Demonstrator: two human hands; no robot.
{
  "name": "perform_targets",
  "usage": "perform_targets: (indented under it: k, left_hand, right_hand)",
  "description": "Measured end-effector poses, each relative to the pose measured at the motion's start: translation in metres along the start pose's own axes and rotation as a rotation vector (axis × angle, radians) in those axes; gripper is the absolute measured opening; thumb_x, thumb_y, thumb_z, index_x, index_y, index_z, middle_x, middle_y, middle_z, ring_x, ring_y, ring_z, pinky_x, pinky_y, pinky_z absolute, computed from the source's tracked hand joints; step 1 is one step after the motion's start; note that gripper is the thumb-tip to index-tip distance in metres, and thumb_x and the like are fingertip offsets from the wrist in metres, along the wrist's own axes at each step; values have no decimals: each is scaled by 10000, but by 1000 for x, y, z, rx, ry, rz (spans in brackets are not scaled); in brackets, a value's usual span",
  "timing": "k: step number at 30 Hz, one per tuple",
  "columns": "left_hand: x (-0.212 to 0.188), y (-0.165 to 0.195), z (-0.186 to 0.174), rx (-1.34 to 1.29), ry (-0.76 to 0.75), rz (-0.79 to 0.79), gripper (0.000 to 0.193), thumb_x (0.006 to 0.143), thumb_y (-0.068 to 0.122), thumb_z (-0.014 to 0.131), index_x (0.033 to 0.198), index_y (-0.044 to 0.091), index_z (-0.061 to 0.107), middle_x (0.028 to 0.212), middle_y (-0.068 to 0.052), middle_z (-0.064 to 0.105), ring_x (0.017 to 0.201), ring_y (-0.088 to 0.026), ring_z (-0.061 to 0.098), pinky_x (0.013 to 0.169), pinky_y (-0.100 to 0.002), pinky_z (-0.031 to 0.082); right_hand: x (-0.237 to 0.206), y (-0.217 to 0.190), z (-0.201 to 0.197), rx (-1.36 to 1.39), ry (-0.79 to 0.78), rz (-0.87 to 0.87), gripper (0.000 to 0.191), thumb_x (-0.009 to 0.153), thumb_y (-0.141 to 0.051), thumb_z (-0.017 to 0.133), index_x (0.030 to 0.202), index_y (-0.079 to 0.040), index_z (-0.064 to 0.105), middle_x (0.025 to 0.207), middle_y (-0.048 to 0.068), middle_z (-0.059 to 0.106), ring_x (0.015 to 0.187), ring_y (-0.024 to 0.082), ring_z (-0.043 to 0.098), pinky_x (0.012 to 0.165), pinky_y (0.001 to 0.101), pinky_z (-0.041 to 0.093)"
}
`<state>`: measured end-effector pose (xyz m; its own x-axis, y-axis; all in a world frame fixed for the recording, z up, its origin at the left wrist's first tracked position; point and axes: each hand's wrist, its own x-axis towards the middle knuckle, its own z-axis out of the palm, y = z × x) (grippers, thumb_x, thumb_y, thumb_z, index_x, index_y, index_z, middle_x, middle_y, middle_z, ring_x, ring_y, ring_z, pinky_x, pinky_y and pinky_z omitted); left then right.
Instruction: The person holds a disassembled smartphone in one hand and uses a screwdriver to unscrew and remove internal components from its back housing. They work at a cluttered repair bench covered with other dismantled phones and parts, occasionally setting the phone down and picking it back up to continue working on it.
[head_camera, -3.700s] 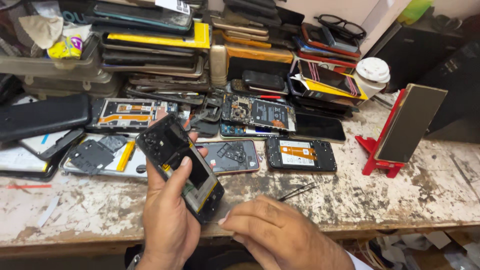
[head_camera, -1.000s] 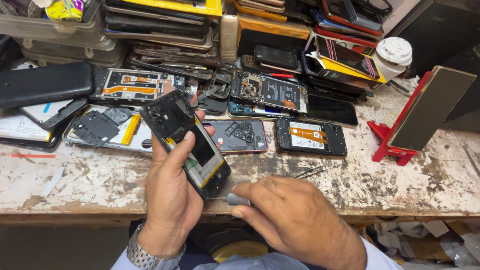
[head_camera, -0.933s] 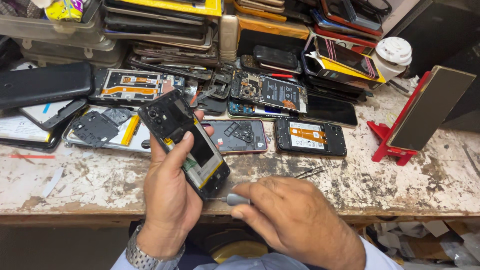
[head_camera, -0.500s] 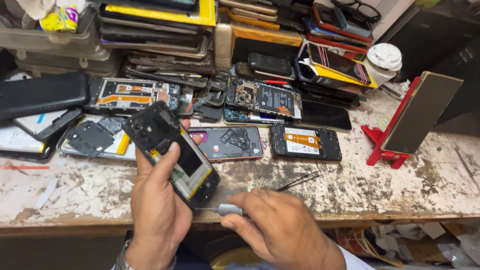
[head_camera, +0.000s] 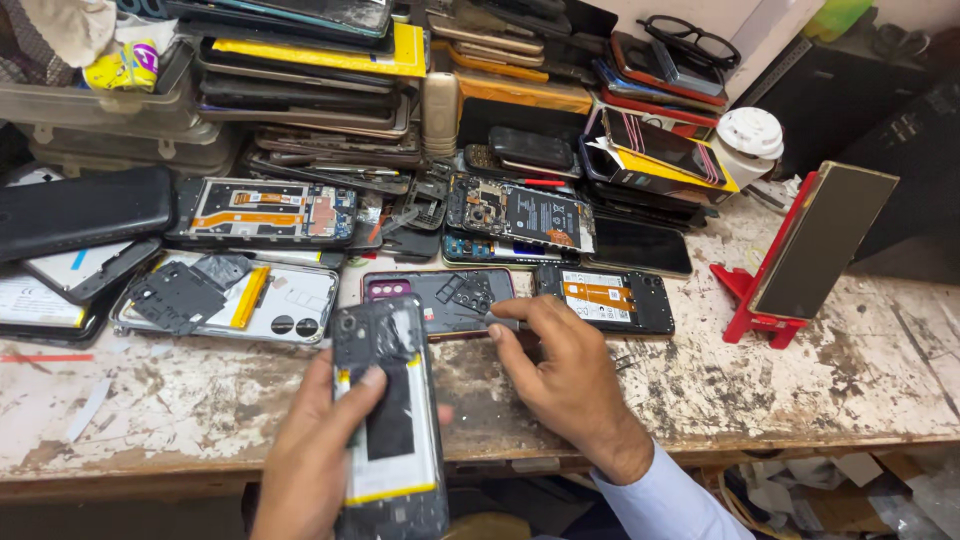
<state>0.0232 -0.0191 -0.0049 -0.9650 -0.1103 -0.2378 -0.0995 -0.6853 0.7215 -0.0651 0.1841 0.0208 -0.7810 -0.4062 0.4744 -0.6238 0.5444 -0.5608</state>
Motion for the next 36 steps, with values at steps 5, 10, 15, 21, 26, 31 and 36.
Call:
perform_targets:
  k: [5,10,15,21,26,31,36]
  left_hand:
    - [2,-27,-16,-44,-98,223,625,1002,7,589,1577,68,352,1256,-244,652,926,-315,743,718,-494,686]
    - [10,-30,0,161,-10,395,811,948,-8,598,1645,147,213,1447,-182,543,1214,-207,614,968,-343,534]
    - [12,-32,12,251,88,335,632,901,9,634,1496,95,440,1383,-130,589,1180,-157,610,982,-307,520]
    - [15,-35,11,250,117,325,447,917,29,646,1353,70,558,1184,-111,679,1012,-136,662,869,-296,565]
    - [14,-36,8,339,127,364,431,911,10,649,1331,69,576,1154,-102,694,1007,-120,665,869,-278,561]
    - [16,-36,8,370,121,327,378,912,48,660,1288,67,620,1136,-80,715,987,-108,671,858,-278,558]
    - [17,-38,3,444,62,344,252,959,104,656,1198,48,715,1079,-58,754,988,-96,664,875,-261,534]
  right_hand:
    - [3,1,7,12,-41,47,181,926,-127,698,1073,-23,704,953,111,722,788,188,755,695,300,609]
    - [6,1,8,19,-30,43,183,927,-125,696,1073,-15,703,954,113,721,788,185,752,694,298,608]
    - [1,0,-4,17,66,-3,177,931,-122,698,1069,-12,708,962,105,746,830,186,753,716,299,596]
    - [1,3,0,21,-58,41,188,921,-128,712,1079,-26,716,910,101,721,782,184,741,677,299,591]
    - [6,5,8,19,-42,4,186,919,-112,709,1084,-27,710,944,105,719,776,190,736,688,301,592]
    - [3,-1,-1,60,23,-19,171,924,-97,711,1076,-18,710,953,104,744,808,172,756,700,284,602]
    - [-14,-14,-20,138,89,20,172,915,-97,729,1067,-18,719,952,90,778,839,150,766,728,277,597]
